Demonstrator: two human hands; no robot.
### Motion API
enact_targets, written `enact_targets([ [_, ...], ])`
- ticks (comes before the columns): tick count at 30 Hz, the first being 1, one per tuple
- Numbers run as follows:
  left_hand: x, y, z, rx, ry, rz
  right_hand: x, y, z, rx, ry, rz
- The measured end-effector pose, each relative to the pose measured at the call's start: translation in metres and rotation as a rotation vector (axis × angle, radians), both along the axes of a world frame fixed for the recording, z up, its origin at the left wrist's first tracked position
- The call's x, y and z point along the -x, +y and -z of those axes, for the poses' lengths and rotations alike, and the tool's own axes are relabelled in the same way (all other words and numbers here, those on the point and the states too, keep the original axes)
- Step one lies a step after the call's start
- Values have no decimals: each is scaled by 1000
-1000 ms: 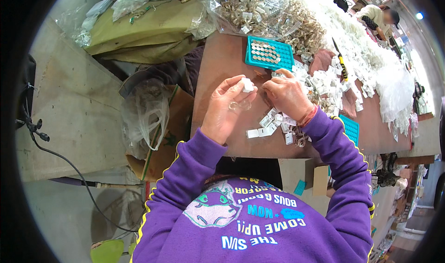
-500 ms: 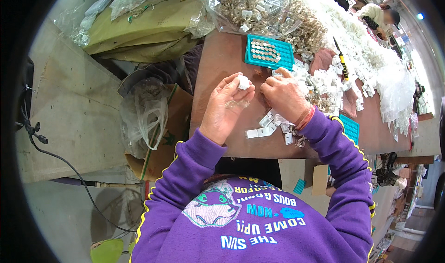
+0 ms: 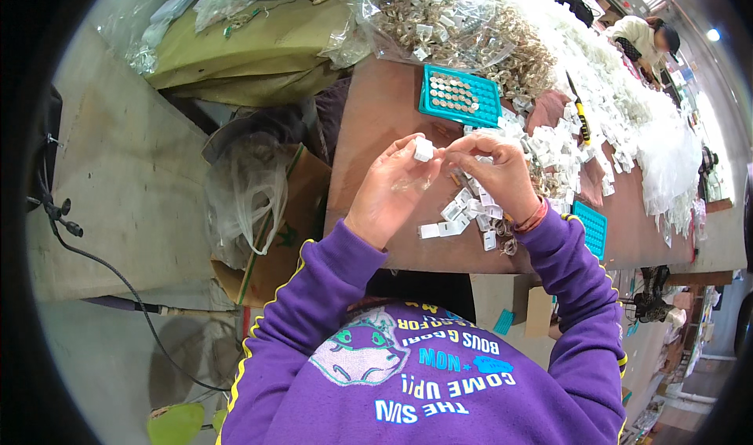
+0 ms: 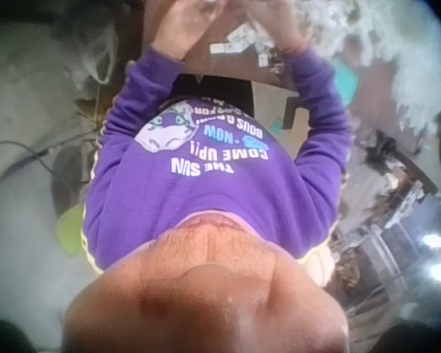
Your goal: The person repeatedly picks small white plastic components and metallic parts from a table, aligns them by hand, and places them into a blue tray. The person handles the items one at a time and continues the same assembly cycle throughout the clip.
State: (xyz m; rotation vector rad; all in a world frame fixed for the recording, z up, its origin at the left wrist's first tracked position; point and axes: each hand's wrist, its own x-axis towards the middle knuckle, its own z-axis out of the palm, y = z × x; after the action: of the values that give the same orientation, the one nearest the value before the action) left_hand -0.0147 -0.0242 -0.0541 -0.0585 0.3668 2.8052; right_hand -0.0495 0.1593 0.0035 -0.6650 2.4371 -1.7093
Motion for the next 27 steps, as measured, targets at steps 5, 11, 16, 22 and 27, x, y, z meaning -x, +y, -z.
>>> enact_targets([
  [5,0,1,2,24,-30,-31,-10,-7,1,-68,7,62],
  [11,0,4,-1,193,28,-57,-10,-12,-17,-341,442,53],
  [16,-3,2,-4,278,88,28,-8,-15,-25,-122,244,65],
  [22,-4,1,-7,308,89,66,-12,-16,-12,-107,243,87],
  [27,-5,1,-9,346,98,70,-14,-16,-3,-10,147,109],
])
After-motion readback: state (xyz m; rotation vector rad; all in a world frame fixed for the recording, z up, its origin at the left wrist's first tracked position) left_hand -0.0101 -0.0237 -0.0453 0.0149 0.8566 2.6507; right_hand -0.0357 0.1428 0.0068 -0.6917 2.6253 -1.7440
